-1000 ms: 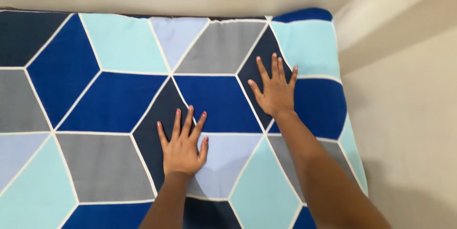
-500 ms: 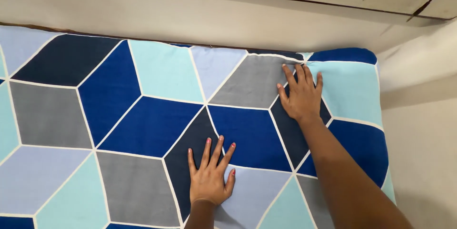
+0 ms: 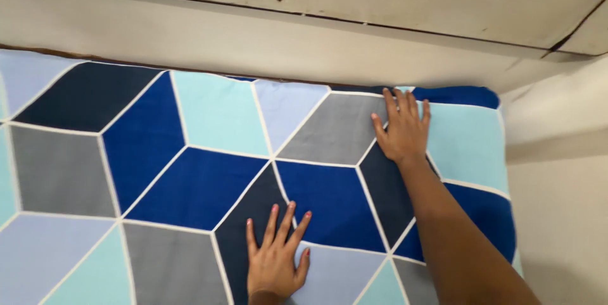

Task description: The person smooths a geometric-patterned bedsheet over a mattress, tucking the edges under. They then remove a pillow from a patterned pillowcase and insert it into a new white pillowcase with a leaf design, smoothing the case over the pillow.

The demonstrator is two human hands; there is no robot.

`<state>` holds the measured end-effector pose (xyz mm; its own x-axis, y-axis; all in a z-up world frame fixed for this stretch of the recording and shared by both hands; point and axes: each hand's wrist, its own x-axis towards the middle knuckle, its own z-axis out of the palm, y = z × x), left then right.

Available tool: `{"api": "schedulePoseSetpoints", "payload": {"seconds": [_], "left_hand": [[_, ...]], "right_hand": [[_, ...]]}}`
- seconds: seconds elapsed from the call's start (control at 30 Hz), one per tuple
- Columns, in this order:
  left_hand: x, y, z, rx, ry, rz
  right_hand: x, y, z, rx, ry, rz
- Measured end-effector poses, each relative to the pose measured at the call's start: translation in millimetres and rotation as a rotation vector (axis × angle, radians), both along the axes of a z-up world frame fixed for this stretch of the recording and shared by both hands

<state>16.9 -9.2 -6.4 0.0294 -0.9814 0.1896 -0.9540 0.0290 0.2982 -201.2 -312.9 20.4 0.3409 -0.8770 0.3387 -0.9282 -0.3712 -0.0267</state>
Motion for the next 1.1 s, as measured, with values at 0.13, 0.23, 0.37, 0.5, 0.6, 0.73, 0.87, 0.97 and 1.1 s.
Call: {"api": "schedulePoseSetpoints", "payload": {"seconds": [0.13,0.23,0.37,0.5,0.6,0.73,0.87,0.97,1.1], "left_hand": [[2.4,-9.8,-8.5,-0.048,0.007,-0.011],[1.8,-8.0,-15.8,-0.070,-0.003,-0.010],[4.2,-7.5,-18.3,-0.047,-0.002,-0.024],[11.2,-38.4,-0.1,-0.113,0.003,-0.133],[9.2,-90.8,15.8,-0.016,0.047,-0.234],[-15.7,-223.2,22.3,-0.094,0.046,-0.301],[-30.4,-280.6,27.8,-0.164,-0.032,-0.285],[-36.9,-280.9,27.0,-0.122,-0.048,-0.296],[-34.1,-284.1,29.0,-0.089,-0.058,-0.343]], "right_hand": [[1.2,-21.1,5.5,0.111,-0.056,-0.017],[0.0,-18.1,6.4,0.087,-0.101,0.026],[-1.9,-9.4,0.8,0.058,-0.166,0.048],[-3.8,-12.3,-3.0,-0.104,-0.163,0.096],[-2.7,-11.8,-11.4,-0.113,-0.258,0.064],[-8.6,-9.7,-15.1,0.018,-0.365,0.016],[-0.8,-18.2,-12.1,-0.117,-0.186,-0.004],[-3.8,-10.0,-11.8,-0.139,-0.110,-0.076],[-1.6,-10.5,-4.6,-0.114,-0.138,-0.093]]}}
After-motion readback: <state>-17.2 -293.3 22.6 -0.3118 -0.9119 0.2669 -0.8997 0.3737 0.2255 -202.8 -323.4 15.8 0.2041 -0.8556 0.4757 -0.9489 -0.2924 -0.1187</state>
